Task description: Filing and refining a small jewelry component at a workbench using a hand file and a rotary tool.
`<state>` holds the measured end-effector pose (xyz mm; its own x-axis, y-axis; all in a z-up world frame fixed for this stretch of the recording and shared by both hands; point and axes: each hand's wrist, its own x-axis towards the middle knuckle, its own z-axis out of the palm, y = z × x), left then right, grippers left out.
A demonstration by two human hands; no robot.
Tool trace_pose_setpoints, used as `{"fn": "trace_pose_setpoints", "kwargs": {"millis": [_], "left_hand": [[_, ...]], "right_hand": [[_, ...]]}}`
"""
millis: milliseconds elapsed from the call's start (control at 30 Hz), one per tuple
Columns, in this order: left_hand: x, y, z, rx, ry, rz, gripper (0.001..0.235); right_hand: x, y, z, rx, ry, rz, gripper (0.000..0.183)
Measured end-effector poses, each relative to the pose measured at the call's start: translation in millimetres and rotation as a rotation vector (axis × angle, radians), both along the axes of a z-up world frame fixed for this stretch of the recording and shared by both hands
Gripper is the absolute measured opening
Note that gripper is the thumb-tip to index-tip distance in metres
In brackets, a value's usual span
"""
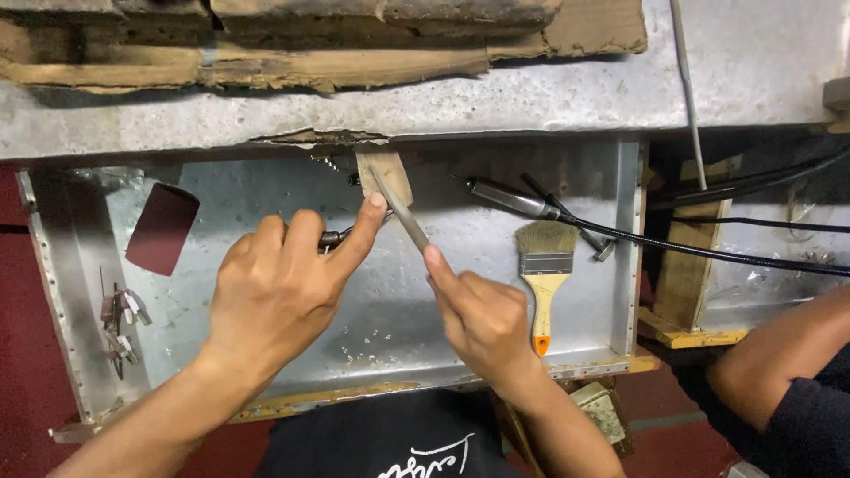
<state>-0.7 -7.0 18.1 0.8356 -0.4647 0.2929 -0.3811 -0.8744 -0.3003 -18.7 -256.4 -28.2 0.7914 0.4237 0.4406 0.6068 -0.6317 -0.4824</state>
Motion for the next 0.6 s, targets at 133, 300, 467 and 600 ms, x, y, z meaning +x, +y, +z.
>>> {"fn": "trace_pose_setpoints", "kwargs": {"millis": [133,300,467,600], "left_hand": [[-2.0,-3.6,3.0,0.013,-0.019,0.027,0.072],[-1.7,1.1,13.6,-0.086,0.019,0.048,0.067],[3.1,4.7,15.0,-0.020,0.021,0.067,0.071],[6.0,3.3,14.4,-0.003,0.001,0.059,0.067]], "right_hand": [[0.0,-0.4,5.4,0.094,0.082,0.027,0.051],[-25.2,-23.2,1.5,0.269,0.244,-0.069,0.039],[-13.6,-10.9,12.2,0.227,0.211,-0.030,0.037],[-8.7,-7.0,25.9,0.235,0.323,0.002,0.038]]}}
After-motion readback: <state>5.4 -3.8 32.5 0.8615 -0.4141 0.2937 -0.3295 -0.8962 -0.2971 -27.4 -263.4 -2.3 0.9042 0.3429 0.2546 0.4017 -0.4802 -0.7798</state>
